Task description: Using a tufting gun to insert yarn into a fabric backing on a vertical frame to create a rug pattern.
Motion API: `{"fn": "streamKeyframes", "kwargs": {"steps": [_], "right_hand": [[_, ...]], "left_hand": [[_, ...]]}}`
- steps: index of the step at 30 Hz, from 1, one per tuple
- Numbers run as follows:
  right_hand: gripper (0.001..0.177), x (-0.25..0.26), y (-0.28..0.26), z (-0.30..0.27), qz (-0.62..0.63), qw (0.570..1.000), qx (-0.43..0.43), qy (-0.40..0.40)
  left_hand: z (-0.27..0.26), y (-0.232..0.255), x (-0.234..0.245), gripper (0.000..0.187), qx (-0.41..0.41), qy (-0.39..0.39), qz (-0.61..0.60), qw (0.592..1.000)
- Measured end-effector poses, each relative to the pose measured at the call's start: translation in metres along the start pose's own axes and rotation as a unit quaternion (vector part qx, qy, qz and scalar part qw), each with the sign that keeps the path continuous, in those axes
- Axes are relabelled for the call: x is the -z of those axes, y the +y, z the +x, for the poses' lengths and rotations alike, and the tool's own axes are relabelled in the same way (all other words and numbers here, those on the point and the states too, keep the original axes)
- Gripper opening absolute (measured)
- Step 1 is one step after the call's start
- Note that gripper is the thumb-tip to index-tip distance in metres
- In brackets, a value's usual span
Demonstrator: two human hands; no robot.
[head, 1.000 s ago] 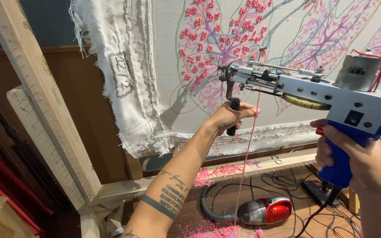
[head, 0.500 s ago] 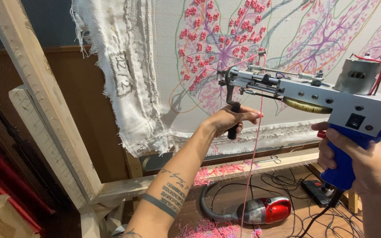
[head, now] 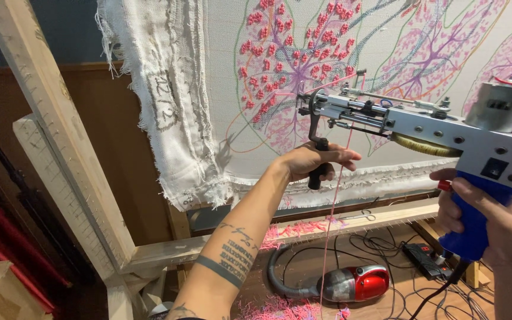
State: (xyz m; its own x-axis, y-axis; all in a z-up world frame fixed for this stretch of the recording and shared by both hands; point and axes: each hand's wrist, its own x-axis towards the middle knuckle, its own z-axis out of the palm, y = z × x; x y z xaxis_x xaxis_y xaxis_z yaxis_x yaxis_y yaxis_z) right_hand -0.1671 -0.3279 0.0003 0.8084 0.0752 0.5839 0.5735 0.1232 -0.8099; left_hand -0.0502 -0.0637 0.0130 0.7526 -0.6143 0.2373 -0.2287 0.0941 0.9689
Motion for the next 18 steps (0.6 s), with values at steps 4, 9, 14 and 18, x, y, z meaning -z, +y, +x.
{"fn": "streamKeyframes", "kwargs": {"steps": [4,9,14,18], "right_hand": [[0.037,0.012,0.009,0.003,0.009,0.999,0.031,-0.027],[0.035,0.007,0.01,-0.002,0.009,1.0,0.002,0.005],[0.03,0.003,0.018,0.002,0.054,0.999,0.001,-0.005],[0.034,-0.003,0.019,0.006,0.024,1.0,-0.012,-0.01]], "left_hand": [[-0.006,0.03,-0.01,0.045,0.015,0.001,0.094,0.995],[0.003,0.018,-0.003,0.038,0.057,0.02,0.171,0.983],[0.002,-0.011,0.012,0.031,-0.006,0.014,0.001,1.0],[-0.005,-0.002,0.007,0.028,0.115,0.057,0.115,0.985]]}}
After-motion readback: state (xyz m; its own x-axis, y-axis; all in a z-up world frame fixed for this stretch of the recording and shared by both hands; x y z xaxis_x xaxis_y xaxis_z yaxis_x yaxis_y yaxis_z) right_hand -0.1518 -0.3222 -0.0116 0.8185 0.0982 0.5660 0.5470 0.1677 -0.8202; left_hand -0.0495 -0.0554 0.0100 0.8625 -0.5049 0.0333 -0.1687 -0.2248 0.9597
